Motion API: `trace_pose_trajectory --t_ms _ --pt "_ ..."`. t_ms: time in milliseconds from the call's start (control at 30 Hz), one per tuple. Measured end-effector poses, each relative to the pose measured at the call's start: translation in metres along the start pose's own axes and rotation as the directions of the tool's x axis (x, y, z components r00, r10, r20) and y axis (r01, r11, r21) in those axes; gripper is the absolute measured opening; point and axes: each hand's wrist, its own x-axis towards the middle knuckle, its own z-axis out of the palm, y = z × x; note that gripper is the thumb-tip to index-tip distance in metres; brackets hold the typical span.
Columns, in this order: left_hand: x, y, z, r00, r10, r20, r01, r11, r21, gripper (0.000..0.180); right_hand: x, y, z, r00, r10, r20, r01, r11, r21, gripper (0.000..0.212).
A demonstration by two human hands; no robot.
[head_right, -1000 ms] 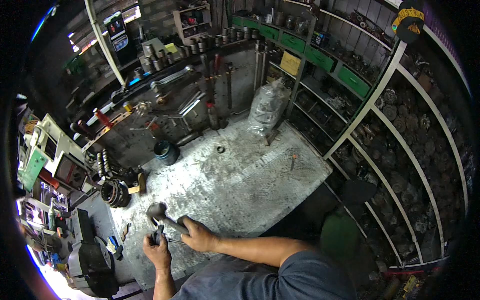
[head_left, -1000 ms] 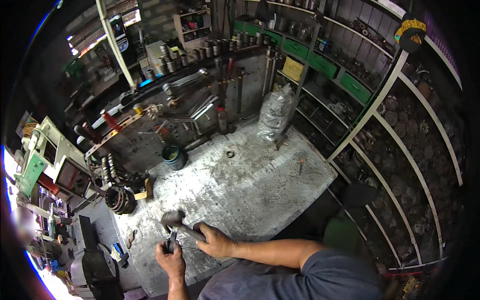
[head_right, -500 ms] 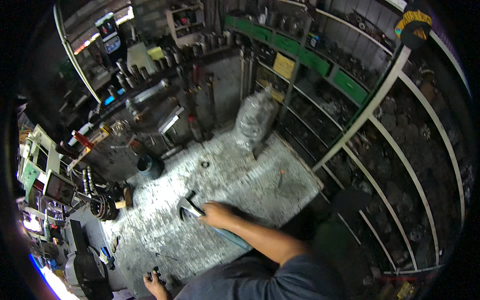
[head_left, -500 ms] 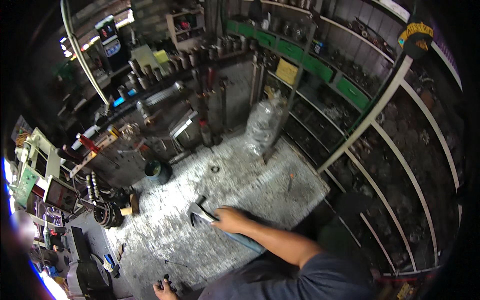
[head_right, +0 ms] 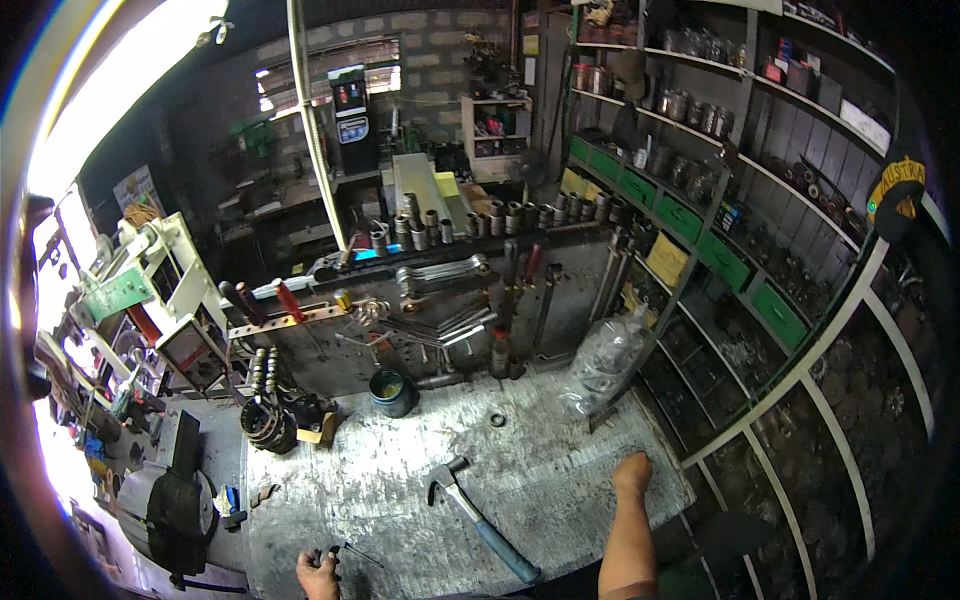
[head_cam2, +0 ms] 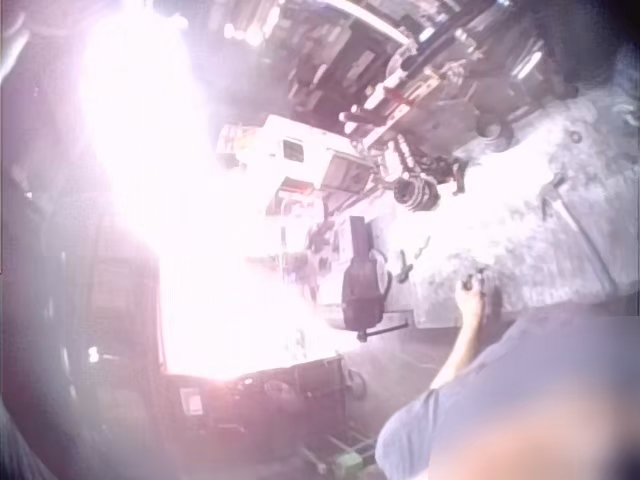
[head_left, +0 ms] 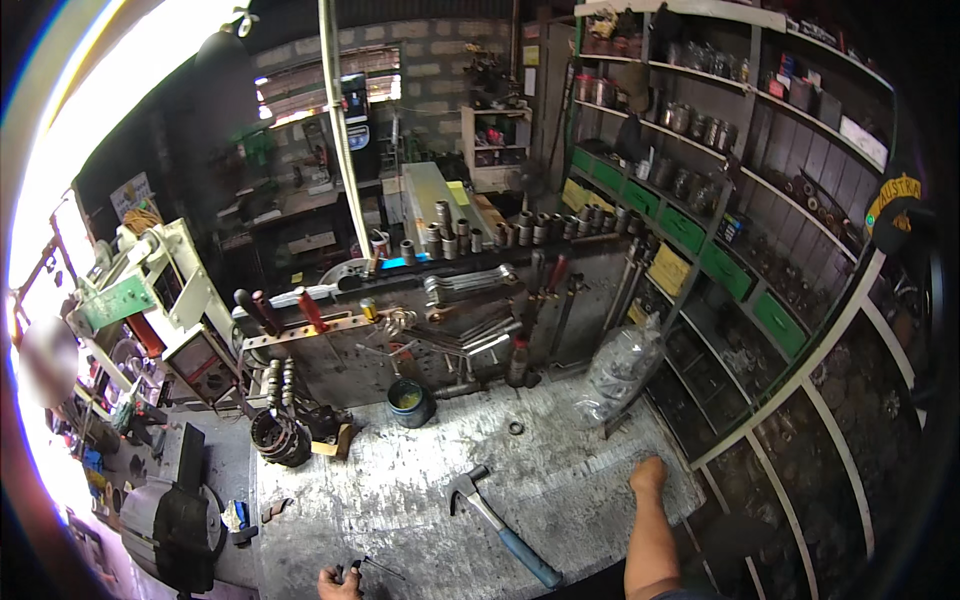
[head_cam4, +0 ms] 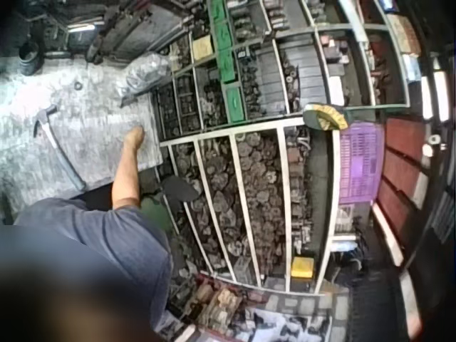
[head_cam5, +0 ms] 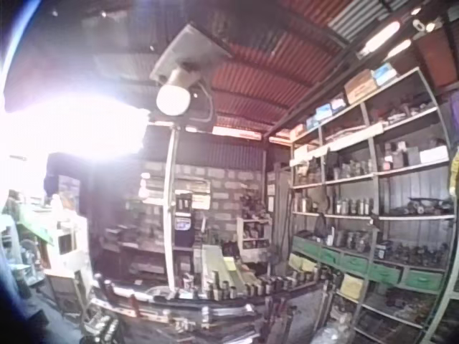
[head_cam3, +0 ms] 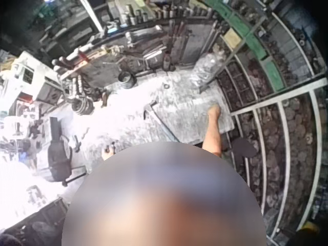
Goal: The person sorts a pile of metal fasteners on a workbench, picking them up and placing them into a container. They then move the container under the workbench and later retrieve a wrench from a wall rack.
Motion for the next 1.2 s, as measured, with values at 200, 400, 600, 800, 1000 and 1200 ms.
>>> trace_pose_trajectory --t_ms 200,400,600,800,1000,1200 --pt "0.005 -0.066 -0.011 0.986 0.112 -0.120 -0.111 0.994 0.014 0.031 -0.020 -0.022 -0.018 0.999 0.023 -0.041 -0.022 0.999 0.027 0.018" --pt "-0.021 -0.084 -0.053 0.985 -0.133 -0.110 0.114 0.980 -0.163 0.022 -0.092 -0.183 -0.061 0.670 -0.709 -0.219 0.741 0.658 0.136 0.015" --pt "-0.017 -0.066 -0.067 0.966 0.102 -0.240 -0.075 0.990 0.121 0.026 -0.119 -0.453 -0.116 -0.091 -0.900 -0.427 0.988 -0.027 -0.154 0.011" --pt "-0.046 -0.049 -0.091 0.940 -0.122 -0.318 0.136 0.991 0.022 0.031 -0.119 -0.567 -0.103 -0.139 -0.930 -0.341 0.942 -0.018 -0.334 0.015" --pt "-0.082 -0.054 -0.110 0.902 -0.260 -0.343 0.210 0.961 -0.178 0.026 -0.116 -0.563 -0.095 -0.104 -0.877 -0.469 0.979 -0.007 -0.203 0.012" --pt "-0.093 -0.056 -0.113 0.889 -0.346 -0.302 0.271 0.926 -0.262 0.025 -0.141 -0.560 -0.113 -0.040 -0.931 -0.362 0.976 0.042 -0.216 0.012"
